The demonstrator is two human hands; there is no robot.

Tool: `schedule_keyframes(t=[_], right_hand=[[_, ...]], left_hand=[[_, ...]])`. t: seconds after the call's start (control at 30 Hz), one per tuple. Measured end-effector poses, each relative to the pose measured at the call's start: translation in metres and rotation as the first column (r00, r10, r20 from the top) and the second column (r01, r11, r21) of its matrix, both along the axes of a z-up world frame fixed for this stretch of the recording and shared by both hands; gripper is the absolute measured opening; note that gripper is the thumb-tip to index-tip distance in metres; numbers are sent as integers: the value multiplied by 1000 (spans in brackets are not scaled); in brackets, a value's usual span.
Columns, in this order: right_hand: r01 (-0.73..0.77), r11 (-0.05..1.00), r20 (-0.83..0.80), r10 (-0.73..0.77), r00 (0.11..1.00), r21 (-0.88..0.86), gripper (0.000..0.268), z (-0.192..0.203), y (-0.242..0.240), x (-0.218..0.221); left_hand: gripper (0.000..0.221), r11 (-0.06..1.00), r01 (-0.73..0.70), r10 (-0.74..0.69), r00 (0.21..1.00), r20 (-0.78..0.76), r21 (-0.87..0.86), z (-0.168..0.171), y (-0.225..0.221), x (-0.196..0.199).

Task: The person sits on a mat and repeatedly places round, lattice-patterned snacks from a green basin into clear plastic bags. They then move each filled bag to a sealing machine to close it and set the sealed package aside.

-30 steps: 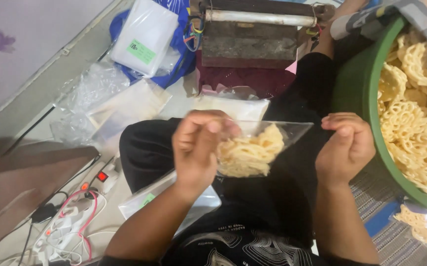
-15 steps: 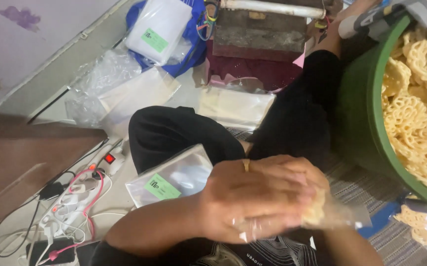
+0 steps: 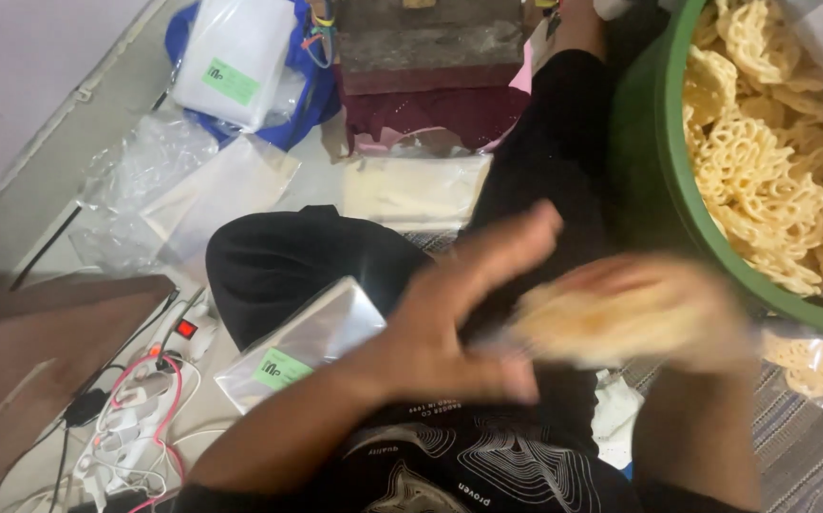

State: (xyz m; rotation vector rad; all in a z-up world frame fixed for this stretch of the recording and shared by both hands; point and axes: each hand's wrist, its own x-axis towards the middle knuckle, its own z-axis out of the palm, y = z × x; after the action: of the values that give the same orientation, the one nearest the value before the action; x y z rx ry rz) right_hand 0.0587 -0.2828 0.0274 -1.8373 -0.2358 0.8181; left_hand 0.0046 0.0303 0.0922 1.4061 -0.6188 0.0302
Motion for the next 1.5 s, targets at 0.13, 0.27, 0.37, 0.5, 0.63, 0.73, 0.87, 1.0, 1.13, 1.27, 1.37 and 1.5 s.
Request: schedule_keyframes(t=[0.13, 0.27, 0.37, 0.5, 0.63, 0.73, 0.87, 1.0, 1.13, 1.27, 1.37, 1.5], right_hand=[[-280, 933, 552, 114, 826, 227, 60, 66, -11, 36], [192, 845, 439, -438, 784, 499, 43, 15, -73, 33], [505, 589, 261, -774, 577, 630, 46, -24, -103, 20], [663, 504, 199, -853, 482, 554, 52, -26, -103, 19], [649, 623, 246, -776, 581, 437, 41, -47, -152, 44], [655, 720, 426, -680, 597, 231, 32, -64, -189, 79], [569, 777, 710, -241, 662, -267, 19, -6, -120, 77], [399, 756, 782, 232, 579, -520, 46, -10, -104, 100], [411, 629, 547, 27, 837, -660, 68, 27, -52, 110], [445, 595, 475, -118, 872, -669, 57, 28, -58, 109], [394, 918, 687, -308, 658, 33, 66, 37, -87, 108], [581, 810, 636, -405, 657, -84, 52, 34, -108, 103]], left_hand=[[63, 872, -30, 247, 888, -387, 489, -84, 32, 72], [56, 373, 279, 427, 795, -431, 885, -182, 75, 111], [61, 82, 640, 562, 603, -566, 764, -184, 64, 126], [68, -62, 695, 568, 615, -547, 717, -219, 61, 115], [63, -6, 616, 599, 633, -491, 788, -225, 65, 118], [60, 65, 611, 619, 595, -512, 789, -221, 66, 123], [68, 32, 625, 614, 604, -509, 780, -223, 65, 125], [52, 176, 386, 628, 664, -406, 905, -286, 82, 119], [32, 418, -233, 338, 937, 88, 878, -282, 77, 118], [30, 630, -512, 346, 858, 379, 583, -151, 45, 106], [35, 726, -381, 372, 918, 139, 573, -92, 39, 86], [67, 806, -304, 465, 856, -225, 507, -62, 25, 64]])
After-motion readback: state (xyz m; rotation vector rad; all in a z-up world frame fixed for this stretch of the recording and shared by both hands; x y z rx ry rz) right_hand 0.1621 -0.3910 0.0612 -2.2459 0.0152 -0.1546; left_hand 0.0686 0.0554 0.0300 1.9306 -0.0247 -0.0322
